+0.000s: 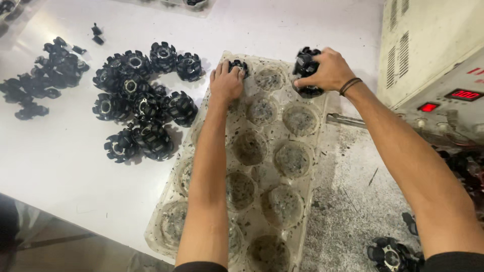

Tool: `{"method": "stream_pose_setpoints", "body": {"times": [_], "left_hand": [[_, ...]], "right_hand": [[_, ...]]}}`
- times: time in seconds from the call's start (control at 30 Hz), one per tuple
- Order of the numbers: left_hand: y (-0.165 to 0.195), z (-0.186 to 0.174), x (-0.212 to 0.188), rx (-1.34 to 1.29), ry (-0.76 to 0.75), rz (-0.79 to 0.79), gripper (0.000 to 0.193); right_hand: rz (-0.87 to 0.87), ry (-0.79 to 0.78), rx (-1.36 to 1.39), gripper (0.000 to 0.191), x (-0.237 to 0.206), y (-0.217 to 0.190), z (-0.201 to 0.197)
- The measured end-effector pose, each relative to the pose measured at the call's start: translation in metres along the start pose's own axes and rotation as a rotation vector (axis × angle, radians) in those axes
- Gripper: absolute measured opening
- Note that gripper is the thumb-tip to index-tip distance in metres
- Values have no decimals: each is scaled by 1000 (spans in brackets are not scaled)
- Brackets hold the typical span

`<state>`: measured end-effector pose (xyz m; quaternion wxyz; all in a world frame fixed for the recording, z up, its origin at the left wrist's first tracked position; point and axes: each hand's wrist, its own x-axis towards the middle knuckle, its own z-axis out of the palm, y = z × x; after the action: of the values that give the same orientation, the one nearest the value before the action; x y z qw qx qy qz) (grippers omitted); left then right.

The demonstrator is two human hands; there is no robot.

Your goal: The person arranges black rotor hub assemblies on the workbench and in a plastic tray, then uses a soldering iron to touch the center of each hub one at a time, working through rows of parts laid out on the bench.

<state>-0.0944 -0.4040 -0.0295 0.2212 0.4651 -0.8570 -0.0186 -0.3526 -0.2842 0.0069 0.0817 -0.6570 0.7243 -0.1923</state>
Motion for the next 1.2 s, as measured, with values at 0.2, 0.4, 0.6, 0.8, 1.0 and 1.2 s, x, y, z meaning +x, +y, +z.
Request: {"method": "stream_pose_setpoints", "body": {"times": [0.2, 0.4, 0.6, 0.8, 1.0, 1.2], "left_hand": [[-24, 8, 3, 1, -130, 50, 48], [-18, 15, -33, -242, -192, 192, 65], [39, 14, -90, -65, -345, 493, 61], [177, -2, -159, -211, -172, 780, 50], [349, 43, -245, -440, -409, 1109, 52], [421, 105, -205, -232, -408, 953, 66]], "right_hand": [[-129, 140, -255, 80, 29, -61, 63], [-480, 162, -301, 83, -55, -65, 103], [14, 36, -254, 40, -251, 64, 14], [439, -243, -397, 72, -429, 174, -46], [439, -279, -350, 59, -483, 234, -62], [651, -561, -391, 39, -530, 249, -149]]}}
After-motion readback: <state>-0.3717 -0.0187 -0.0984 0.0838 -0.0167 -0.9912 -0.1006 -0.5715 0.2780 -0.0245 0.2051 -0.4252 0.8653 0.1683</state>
